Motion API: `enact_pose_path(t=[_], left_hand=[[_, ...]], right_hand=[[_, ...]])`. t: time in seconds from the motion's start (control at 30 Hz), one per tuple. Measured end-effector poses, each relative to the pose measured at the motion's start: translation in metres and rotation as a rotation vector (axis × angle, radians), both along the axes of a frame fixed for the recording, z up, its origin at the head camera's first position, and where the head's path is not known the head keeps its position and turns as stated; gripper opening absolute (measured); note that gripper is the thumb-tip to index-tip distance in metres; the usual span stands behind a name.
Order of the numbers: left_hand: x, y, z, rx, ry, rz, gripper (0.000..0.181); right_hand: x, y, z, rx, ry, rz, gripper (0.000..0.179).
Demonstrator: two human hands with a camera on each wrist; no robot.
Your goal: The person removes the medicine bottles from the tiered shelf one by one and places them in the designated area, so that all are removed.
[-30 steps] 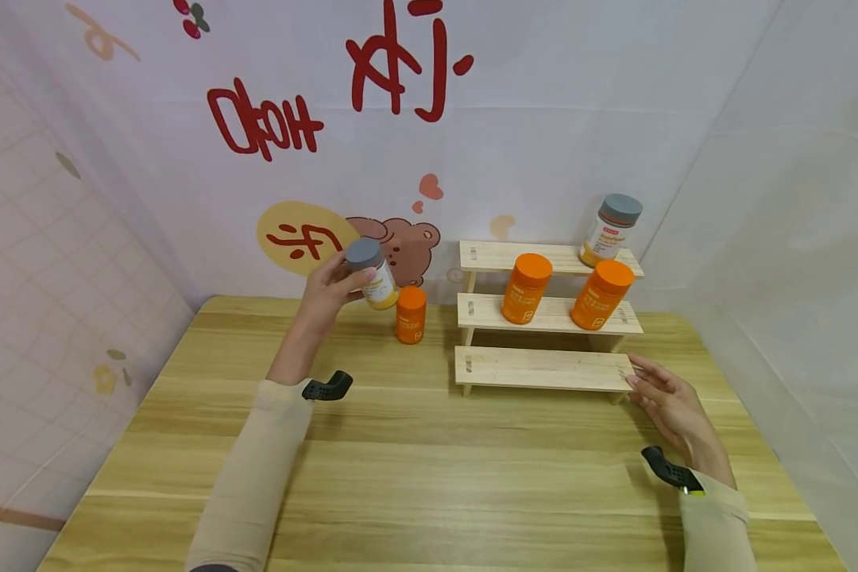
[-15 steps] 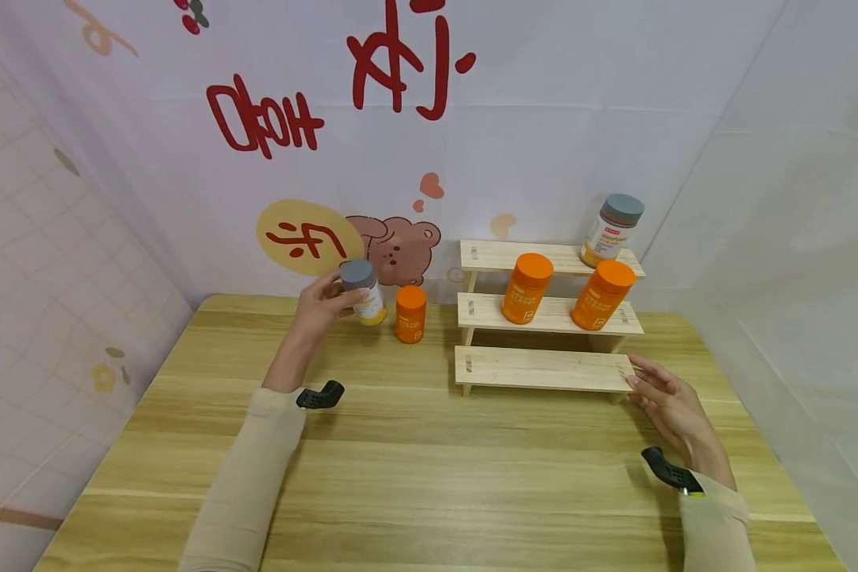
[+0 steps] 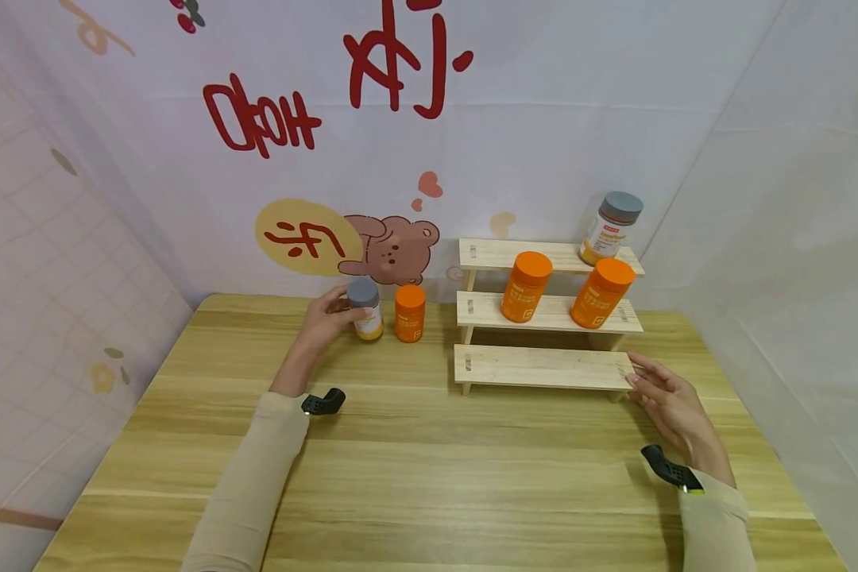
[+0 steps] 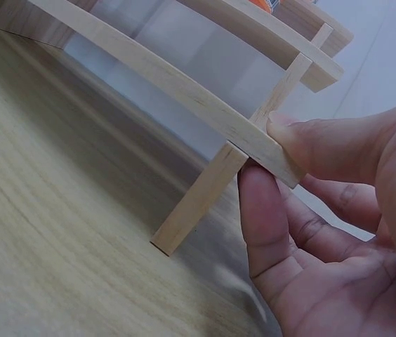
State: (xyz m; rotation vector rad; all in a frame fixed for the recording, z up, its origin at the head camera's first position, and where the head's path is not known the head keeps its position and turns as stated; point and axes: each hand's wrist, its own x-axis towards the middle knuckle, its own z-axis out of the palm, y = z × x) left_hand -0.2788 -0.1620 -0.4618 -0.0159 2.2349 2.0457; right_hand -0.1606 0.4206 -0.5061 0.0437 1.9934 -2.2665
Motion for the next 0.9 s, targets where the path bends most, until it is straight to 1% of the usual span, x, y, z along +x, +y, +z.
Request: enact_pose_path(t=[0.13,0.27,0.47,0.57,0.77,0.9], left_hand=[[0.0,-0.002,-0.004,0.0,-0.029,-0.01,0.062],[0.0,-0.004,-0.008,-0.006,-0.044,-0.028,0.064],[0.001,-0.005,-0.011,-0.012,-0.033,-0.073,0.065],[0.002,-0.006,-0.012,-0.007,-0.029,-0.084,0.065],[0.001,-0.007,-0.012,-0.016,-0.028,-0.092,0.067],[0.0,-0.008,-0.008,0.003,-0.028,-0.087,0.067]], right_hand=[[0.0,0.0,0.0,-0.003,-0.004,0.004,0.052],[-0.001,0.0,-0.001,-0.003,-0.005,0.009,0.052],[-0.001,0.001,0.0,0.003,-0.009,0.008,0.054],[-0.001,0.0,0.001,0.001,-0.013,0.01,0.055],[-0.001,0.001,-0.001,0.017,-0.011,0.01,0.056],[-0.001,0.001,-0.001,0.016,-0.017,0.006,0.056]])
